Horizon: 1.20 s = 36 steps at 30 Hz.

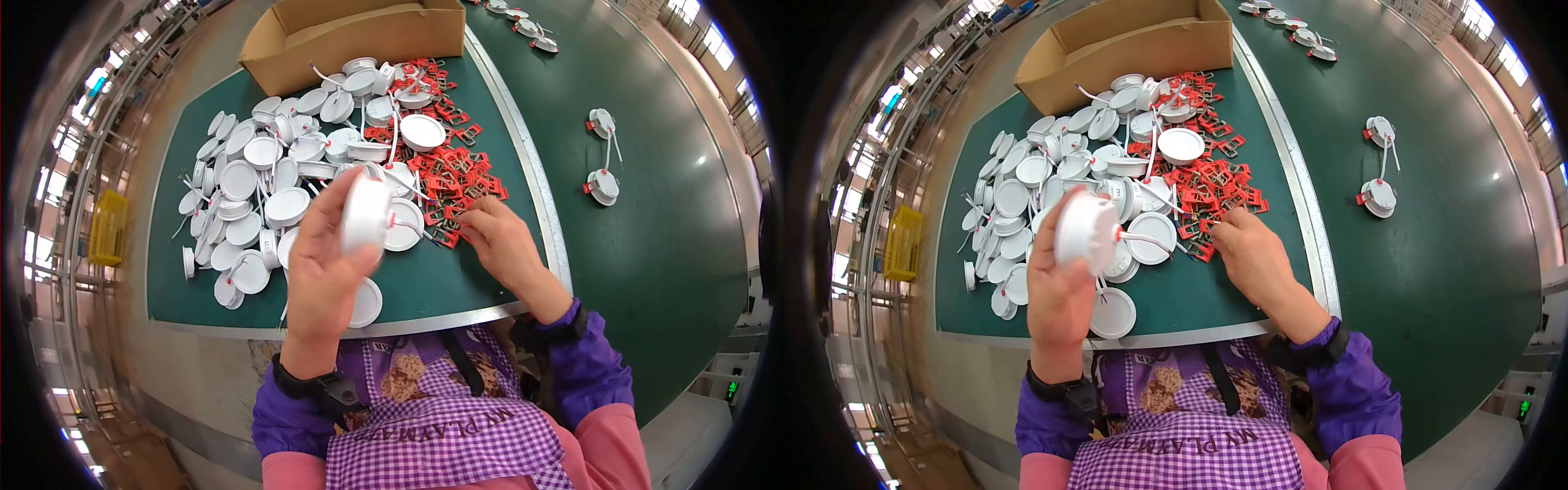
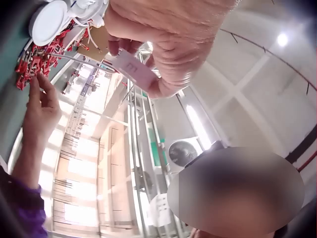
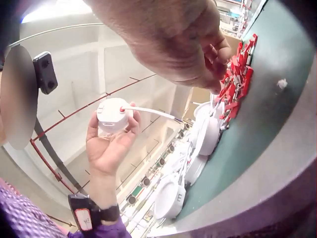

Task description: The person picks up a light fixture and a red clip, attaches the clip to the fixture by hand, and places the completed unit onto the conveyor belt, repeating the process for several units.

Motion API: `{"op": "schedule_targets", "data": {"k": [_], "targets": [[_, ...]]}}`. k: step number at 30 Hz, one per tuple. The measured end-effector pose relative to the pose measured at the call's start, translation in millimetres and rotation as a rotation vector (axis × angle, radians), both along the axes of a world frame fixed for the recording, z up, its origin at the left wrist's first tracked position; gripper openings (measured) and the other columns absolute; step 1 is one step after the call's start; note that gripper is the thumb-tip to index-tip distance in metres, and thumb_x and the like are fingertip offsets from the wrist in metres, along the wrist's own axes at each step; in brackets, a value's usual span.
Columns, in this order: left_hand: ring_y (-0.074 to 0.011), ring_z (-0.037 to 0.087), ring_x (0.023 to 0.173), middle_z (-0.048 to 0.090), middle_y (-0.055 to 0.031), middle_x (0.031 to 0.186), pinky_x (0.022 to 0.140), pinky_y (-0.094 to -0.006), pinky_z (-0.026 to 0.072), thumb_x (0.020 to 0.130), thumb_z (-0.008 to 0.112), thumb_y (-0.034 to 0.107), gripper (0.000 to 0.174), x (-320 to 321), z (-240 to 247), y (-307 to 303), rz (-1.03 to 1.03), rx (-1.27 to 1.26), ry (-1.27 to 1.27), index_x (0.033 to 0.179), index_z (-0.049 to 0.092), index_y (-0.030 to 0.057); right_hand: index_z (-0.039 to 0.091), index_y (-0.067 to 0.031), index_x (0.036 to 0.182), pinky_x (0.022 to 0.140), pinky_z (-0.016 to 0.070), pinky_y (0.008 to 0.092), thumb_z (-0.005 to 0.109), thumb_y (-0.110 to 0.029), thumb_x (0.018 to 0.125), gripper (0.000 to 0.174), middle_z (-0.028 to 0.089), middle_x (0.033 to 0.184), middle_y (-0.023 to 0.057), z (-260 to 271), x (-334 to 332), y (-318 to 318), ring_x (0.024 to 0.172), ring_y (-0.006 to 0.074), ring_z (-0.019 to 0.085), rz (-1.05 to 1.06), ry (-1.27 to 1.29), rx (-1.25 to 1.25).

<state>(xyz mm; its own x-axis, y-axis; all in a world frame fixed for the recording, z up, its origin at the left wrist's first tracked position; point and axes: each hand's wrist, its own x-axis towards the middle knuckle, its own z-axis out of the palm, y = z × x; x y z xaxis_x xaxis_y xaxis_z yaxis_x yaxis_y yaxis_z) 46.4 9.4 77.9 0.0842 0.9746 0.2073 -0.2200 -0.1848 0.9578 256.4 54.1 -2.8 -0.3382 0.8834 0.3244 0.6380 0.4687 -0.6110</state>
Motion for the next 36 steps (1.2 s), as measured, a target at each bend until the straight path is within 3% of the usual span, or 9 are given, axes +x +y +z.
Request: {"op": "schedule_targets", "data": {"k": [2,8,13,15,17,21,24,30,36], "targets": [[-0.0328,0.046,0.119,0.046,-0.0196,0.128,0.098,-0.0429,0.0407,0.086,0.055,0.019,0.053,-4.7,0.7,2.3,0.069,-0.086,-0.358,0.131,0.037,-0.0013,0.061,-0.0035,0.087,0.072,0.0484,0.0367,0.058,-0.004,0.077,0.011,0.056,0.090,0.0085,-5.9,-7.8,-2.7,0.087,0.0268,0.057,0.003,-0.048,0.039],[-0.0433,0.044,0.119,0.044,-0.0214,0.130,0.092,-0.0450,0.0462,0.093,0.048,0.028,0.048,-9.8,-19.2,5.6,-0.062,-0.363,-0.855,0.130,0.036,-0.0007,0.055,0.0002,0.082,0.072,0.0489,0.0367,0.056,0.000,0.072,0.010,0.051,0.089,0.0115,-7.1,-19.8,1.6,0.088,0.0273,0.054,0.039,-0.266,0.110],[-0.0418,0.048,0.115,0.045,-0.0200,0.128,0.090,-0.0426,0.0487,0.092,0.052,0.023,0.048,-2.9,-32.8,-1.2,0.038,-0.419,-0.741,0.130,0.036,-0.0005,0.052,0.0010,0.082,0.072,0.0497,0.0373,0.055,0.001,0.070,0.012,0.052,0.089,0.0137,-0.1,-22.5,1.6,0.088,0.0304,0.054,0.066,-0.427,0.046],[-0.0270,0.055,0.108,0.053,-0.0134,0.119,0.089,-0.0371,0.0479,0.090,0.054,0.017,0.040,0.6,-35.3,-3.3,0.000,-0.441,-0.626,0.125,0.041,-0.0001,0.052,0.0006,0.082,0.070,0.0497,0.0373,0.055,0.001,0.071,0.012,0.052,0.088,0.0134,0.6,-21.5,2.0,0.087,0.0297,0.055,0.078,-0.456,0.055],[-0.0264,0.056,0.107,0.054,-0.0129,0.118,0.089,-0.0360,0.0484,0.090,0.055,0.013,0.039,4.2,-37.8,-6.1,-0.013,-0.477,-0.612,0.124,0.042,0.0000,0.052,0.0003,0.083,0.069,0.0497,0.0373,0.055,0.001,0.072,0.012,0.052,0.087,0.0131,-0.7,-16.6,3.3,0.085,0.0290,0.055,0.085,-0.486,0.068],[-0.0257,0.058,0.104,0.055,-0.0121,0.116,0.087,-0.0341,0.0492,0.088,0.055,0.008,0.037,6.9,-43.8,-9.6,-0.059,-0.561,-0.568,0.123,0.043,0.0005,0.051,0.0004,0.084,0.063,0.0493,0.0329,0.056,0.001,0.075,0.010,0.055,0.083,0.0122,1.7,1.4,-0.4,0.073,0.0225,0.060,-0.014,-0.107,0.078],[-0.0298,0.058,0.104,0.053,-0.0153,0.119,0.085,-0.0334,0.0514,0.088,0.054,0.008,0.042,18.8,-46.4,-10.2,-0.034,-0.578,-0.577,0.127,0.039,-0.0021,0.053,0.0015,0.090,0.058,0.0483,0.0251,0.056,0.002,0.081,0.010,0.060,0.074,0.0087,2.7,13.9,-6.9,0.066,0.0118,0.061,-0.142,0.375,-0.435],[-0.0274,0.058,0.104,0.055,-0.0129,0.118,0.089,-0.0349,0.0489,0.088,0.056,0.009,0.042,36.8,-59.4,-11.9,-0.134,-0.695,-0.493,0.126,0.042,0.0003,0.056,0.0025,0.098,0.059,0.0492,0.0223,0.056,0.002,0.083,0.015,0.060,0.080,0.0042,-4.7,17.8,-11.8,0.068,0.0101,0.060,-0.069,0.817,-0.659],[-0.0268,0.058,0.103,0.055,-0.0115,0.117,0.088,-0.0344,0.0492,0.089,0.055,0.009,0.039,42.3,-63.4,-10.8,-0.169,-0.713,-0.502,0.125,0.043,0.0006,0.055,0.0028,0.100,0.062,0.0492,0.0223,0.059,-0.001,0.084,0.017,0.058,0.082,0.0032,13.8,13.8,-19.9,0.069,0.0092,0.059,-0.055,0.764,-0.732]]}}
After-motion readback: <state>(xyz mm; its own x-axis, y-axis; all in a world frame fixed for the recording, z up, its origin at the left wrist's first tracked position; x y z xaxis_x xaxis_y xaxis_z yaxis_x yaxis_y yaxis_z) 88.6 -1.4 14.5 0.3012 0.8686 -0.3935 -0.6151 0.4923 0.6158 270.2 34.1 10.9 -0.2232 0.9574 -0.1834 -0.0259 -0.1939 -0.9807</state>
